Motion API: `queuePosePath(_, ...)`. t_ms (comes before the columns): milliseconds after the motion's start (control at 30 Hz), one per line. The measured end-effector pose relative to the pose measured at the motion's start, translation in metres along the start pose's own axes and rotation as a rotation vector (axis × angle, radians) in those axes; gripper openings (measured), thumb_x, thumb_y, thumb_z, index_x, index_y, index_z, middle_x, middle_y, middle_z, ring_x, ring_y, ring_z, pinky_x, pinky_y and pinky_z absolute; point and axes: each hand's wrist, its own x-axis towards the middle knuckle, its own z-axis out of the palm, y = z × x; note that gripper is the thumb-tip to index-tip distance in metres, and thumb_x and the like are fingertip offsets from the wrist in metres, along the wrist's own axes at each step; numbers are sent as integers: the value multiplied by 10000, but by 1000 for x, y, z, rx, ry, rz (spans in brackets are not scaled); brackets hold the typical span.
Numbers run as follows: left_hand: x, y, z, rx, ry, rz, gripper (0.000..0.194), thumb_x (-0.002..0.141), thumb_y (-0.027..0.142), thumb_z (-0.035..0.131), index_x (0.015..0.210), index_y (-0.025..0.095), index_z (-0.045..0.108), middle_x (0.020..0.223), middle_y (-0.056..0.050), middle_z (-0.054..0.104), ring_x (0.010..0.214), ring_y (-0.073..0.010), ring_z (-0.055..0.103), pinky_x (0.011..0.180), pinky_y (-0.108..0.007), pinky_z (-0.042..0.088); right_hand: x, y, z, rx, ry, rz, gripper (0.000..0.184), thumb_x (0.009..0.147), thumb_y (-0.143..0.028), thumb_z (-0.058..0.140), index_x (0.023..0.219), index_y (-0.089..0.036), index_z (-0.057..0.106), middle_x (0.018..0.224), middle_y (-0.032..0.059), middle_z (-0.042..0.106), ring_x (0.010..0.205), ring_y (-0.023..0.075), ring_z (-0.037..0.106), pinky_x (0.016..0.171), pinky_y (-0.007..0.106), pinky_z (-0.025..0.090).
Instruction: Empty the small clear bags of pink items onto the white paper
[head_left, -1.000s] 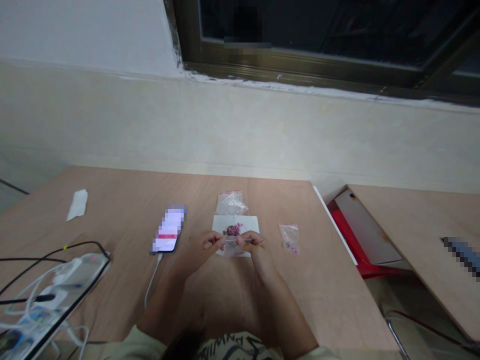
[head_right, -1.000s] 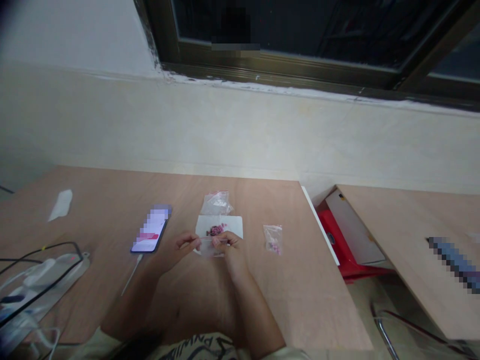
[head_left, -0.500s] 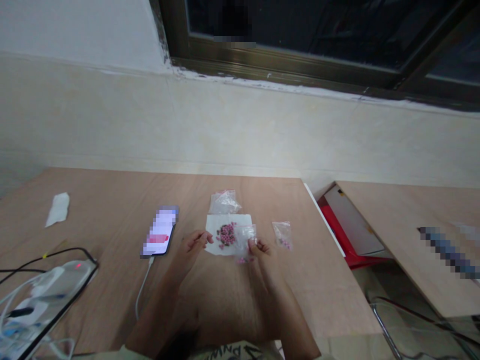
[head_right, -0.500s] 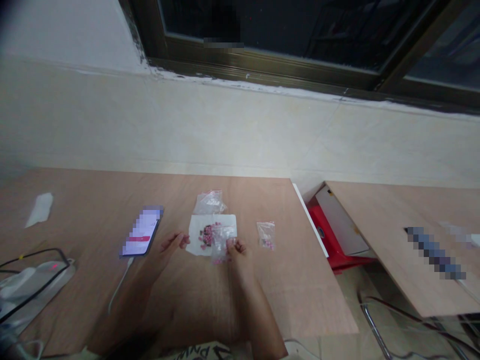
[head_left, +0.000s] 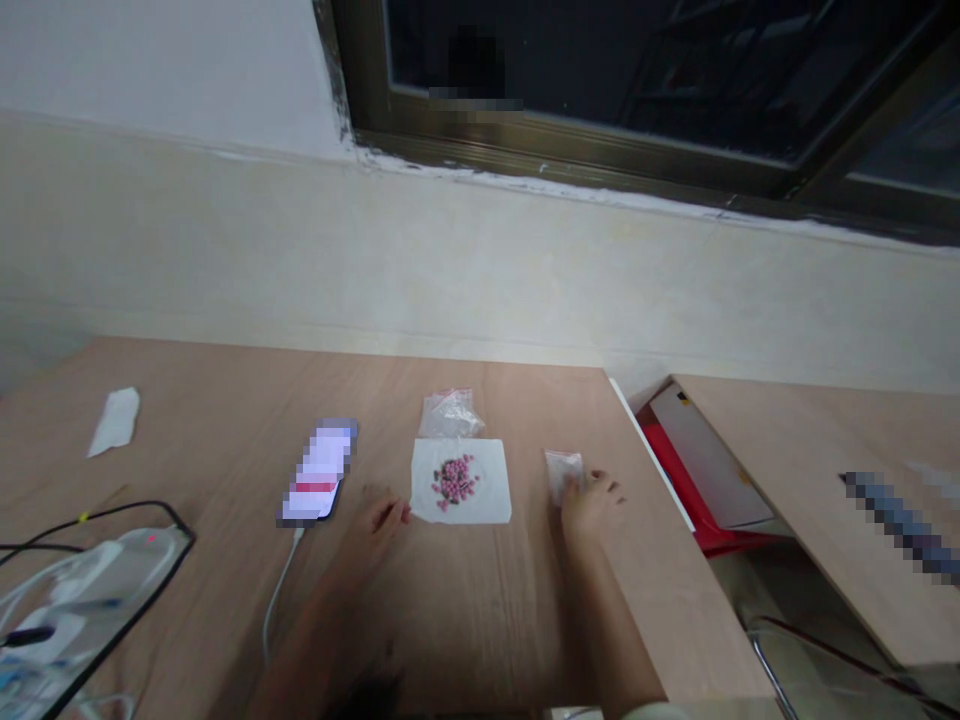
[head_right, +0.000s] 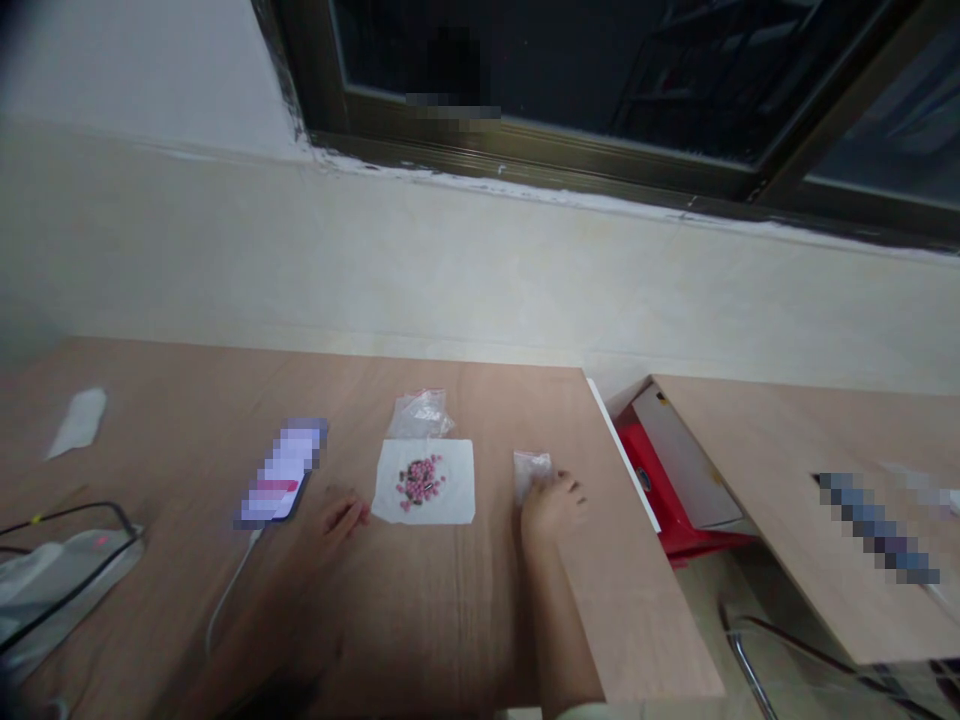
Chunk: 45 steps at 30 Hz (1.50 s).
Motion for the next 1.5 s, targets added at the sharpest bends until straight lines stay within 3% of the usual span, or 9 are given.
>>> queuePosePath(100, 2, -5, 0, -26, -51, -72, 277, 791, 357, 357, 624, 202, 513, 686, -39, 623, 700, -200, 584, 668, -293, 462, -13, -32, 3, -80, -22, -188, 318, 779, -292, 422, 989, -85, 539, 981, 213, 546, 945, 324, 463, 781, 406, 327)
queuePosePath(233, 2, -7, -2, -54, -106, -112, 281, 796, 370, 347, 635, 201, 502, 692, -26, 606, 718, -188, 567, 691, -298, 444, -25, -92, 29, 61, -342, -521, 325, 787, -303, 463, 1057, -139, 535, 1042, 146, 568, 932, 274, 483, 813, 359, 319)
queuePosePath(400, 5, 0, -7, -35, -173, -123, 275, 780, 362, 360, 608, 195, 496, 667, -27, 598, 691, -188, 556, 677, -302, 431, -23, -135, 75, 174, -497, -385, 250, 675, -186, 583, 907, -100, 612, 962, 189, 607, 950, 299, 506, 802, 373, 337)
queuePosePath(600, 8, -2, -11, -8, -232, -136, 289, 784, 362, 350, 623, 188, 515, 676, -35, 604, 686, -190, 559, 672, -306, 424, -8, -130, 94, 381, -512, -296, 108, 665, -165, 508, 689, -145, 611, 698, 94, 639, 669, 207, 570, 617, 294, 391)
queuePosePath(800, 11, -8, -16, -85, -180, -126, 276, 780, 344, 384, 661, 177, 568, 696, -47, 621, 687, -193, 573, 655, -306, 440, -2, -121, 61, 619, -496, -241, 194, 711, -323, 455, 686, -159, 554, 650, 45, 605, 596, 153, 537, 564, 253, 391)
queuePosePath(967, 23, 10, -22, -359, 34, -91, 352, 767, 395, 465, 1032, 181, 550, 1051, -66, 613, 934, -197, 566, 796, -309, 450, -26, -105, 16, 863, -809, -273, 225, 682, -390, 541, 708, -170, 578, 641, 8, 569, 591, 135, 496, 559, 243, 372)
queuePosePath(1200, 19, 26, -15, -431, -266, -23, 244, 729, 370, 548, 795, 151, 633, 734, -25, 651, 697, -150, 580, 657, -258, 449, -65, -86, -4, 818, -942, -316, 230, 710, -392, 521, 735, -173, 589, 741, 41, 606, 683, 164, 525, 636, 280, 392)
queuePosePath(1400, 1, 31, -19, -421, -284, -81, 223, 679, 352, 591, 605, 144, 563, 552, 20, 583, 544, -115, 542, 564, -239, 426, -94, -88, -27, 625, -566, -381, 209, 686, -354, 566, 789, -180, 510, 809, 52, 554, 746, 181, 495, 652, 295, 387)
queuePosePath(1500, -2, 45, -23, -369, -289, -66, 227, 687, 348, 581, 586, 153, 522, 518, 29, 566, 513, -112, 535, 525, -230, 417, -106, -101, -40, 648, -791, -519, 151, 744, -329, 520, 692, -187, 514, 711, 18, 547, 668, 145, 476, 624, 264, 376)
